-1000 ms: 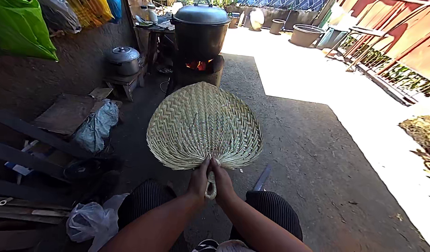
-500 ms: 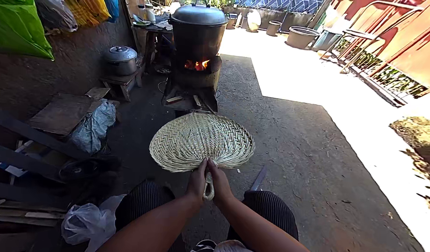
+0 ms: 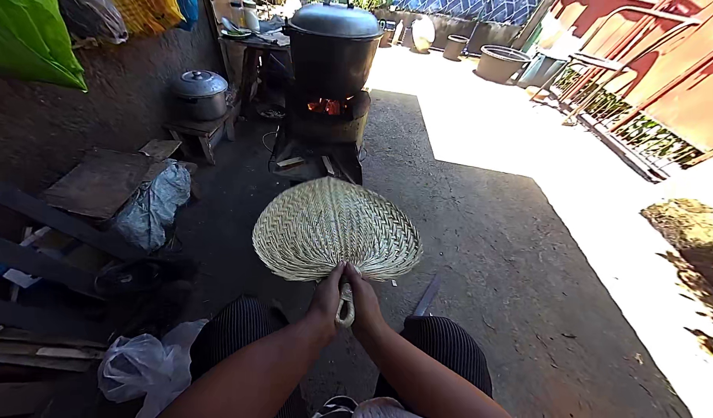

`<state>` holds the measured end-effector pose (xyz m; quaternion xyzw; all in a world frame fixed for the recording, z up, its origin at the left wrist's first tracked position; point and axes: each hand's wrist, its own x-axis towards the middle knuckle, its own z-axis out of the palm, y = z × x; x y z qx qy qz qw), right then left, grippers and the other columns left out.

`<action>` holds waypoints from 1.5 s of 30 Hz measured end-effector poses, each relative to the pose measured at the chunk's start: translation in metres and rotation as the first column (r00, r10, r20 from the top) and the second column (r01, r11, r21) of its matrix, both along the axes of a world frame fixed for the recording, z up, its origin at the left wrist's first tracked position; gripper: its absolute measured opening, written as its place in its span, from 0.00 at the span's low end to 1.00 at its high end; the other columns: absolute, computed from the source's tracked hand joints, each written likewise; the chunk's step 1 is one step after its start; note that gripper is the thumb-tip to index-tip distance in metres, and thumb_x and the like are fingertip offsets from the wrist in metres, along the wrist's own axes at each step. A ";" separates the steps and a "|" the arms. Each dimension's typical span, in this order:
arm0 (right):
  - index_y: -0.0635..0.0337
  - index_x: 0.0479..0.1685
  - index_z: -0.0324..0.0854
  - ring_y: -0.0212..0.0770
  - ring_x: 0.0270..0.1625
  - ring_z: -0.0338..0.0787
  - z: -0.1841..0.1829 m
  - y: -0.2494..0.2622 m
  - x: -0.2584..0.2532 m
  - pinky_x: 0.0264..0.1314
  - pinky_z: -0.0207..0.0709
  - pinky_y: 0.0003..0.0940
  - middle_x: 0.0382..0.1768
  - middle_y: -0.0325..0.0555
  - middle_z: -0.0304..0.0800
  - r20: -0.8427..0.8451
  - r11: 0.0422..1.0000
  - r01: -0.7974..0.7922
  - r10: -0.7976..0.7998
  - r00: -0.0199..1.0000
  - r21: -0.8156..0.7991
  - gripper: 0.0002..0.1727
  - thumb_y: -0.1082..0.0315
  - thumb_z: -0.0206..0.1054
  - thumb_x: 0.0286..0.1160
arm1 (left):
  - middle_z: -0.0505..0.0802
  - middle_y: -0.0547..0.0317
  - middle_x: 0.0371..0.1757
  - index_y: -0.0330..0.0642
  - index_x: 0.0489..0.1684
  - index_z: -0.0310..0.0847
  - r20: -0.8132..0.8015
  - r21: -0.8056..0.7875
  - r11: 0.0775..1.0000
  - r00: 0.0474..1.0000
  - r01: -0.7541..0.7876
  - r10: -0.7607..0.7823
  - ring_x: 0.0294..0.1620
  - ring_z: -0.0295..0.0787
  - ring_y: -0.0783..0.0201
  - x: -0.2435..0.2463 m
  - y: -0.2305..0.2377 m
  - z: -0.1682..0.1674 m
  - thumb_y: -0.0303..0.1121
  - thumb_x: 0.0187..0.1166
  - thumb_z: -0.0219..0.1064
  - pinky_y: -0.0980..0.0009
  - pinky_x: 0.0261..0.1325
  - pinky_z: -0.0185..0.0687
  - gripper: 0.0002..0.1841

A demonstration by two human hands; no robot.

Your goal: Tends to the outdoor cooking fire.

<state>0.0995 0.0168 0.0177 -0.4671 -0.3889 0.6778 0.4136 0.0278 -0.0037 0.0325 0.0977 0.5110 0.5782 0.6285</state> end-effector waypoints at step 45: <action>0.64 0.43 0.84 0.33 0.38 0.91 -0.003 0.006 0.001 0.48 0.84 0.32 0.32 0.45 0.90 0.044 0.995 -0.102 0.102 0.994 -0.012 0.27 0.55 0.45 0.96 | 0.90 0.51 0.43 0.37 0.55 0.82 -0.089 -0.013 0.999 0.995 -0.049 0.047 0.43 0.89 0.64 0.002 0.000 -0.004 0.49 0.94 0.46 0.66 0.49 0.84 0.25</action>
